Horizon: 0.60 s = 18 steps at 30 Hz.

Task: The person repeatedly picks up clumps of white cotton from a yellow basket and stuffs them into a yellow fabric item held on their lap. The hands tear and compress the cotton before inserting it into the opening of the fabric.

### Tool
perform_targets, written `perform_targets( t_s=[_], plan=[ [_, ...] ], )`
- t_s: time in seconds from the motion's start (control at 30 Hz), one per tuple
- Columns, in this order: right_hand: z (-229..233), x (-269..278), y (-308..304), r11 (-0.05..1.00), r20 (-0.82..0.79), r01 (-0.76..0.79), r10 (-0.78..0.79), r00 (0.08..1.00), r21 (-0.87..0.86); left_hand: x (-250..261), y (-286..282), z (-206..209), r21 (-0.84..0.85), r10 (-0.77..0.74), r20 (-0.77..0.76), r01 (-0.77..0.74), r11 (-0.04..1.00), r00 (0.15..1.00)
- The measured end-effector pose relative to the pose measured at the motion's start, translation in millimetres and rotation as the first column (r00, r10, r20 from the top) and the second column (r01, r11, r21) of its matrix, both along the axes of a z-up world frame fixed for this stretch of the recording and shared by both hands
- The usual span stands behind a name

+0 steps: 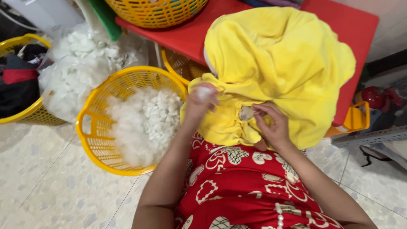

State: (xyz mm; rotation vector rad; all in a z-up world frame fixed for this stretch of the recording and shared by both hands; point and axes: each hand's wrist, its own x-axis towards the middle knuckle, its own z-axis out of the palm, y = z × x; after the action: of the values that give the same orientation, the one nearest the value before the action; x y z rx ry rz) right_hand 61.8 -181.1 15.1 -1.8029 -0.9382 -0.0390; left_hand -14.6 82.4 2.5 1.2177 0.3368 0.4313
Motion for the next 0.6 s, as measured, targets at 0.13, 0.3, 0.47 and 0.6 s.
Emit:
perform_targets(
  t_s=[0.13, 0.3, 0.47, 0.6],
  plan=[
    [10, -2, -2, 0.998, -0.069, 0.056, -0.057, 0.996, -0.02, -44, 116, -36, 0.032, 0.381, 0.008, -0.381, 0.924, 0.925],
    [37, -8, -1, 0.963, 0.174, 0.059, -0.014, 0.985, -0.261, -94, 181, -132, 0.433, 0.551, -0.531, -0.353, 0.83, 0.644],
    [43, -22, -12, 0.789, 0.1, 0.136, -0.095, 0.99, -0.599, -95, 178, -116, 0.6, 0.63, -0.232, -0.401, 0.692, 0.741],
    [44, -22, -14, 0.755, 0.112, 0.087, -0.018, 0.994, -0.65, -52, 107, -25, 0.357, 0.341, 0.117, -0.36, 0.862, 0.933]
  ],
)
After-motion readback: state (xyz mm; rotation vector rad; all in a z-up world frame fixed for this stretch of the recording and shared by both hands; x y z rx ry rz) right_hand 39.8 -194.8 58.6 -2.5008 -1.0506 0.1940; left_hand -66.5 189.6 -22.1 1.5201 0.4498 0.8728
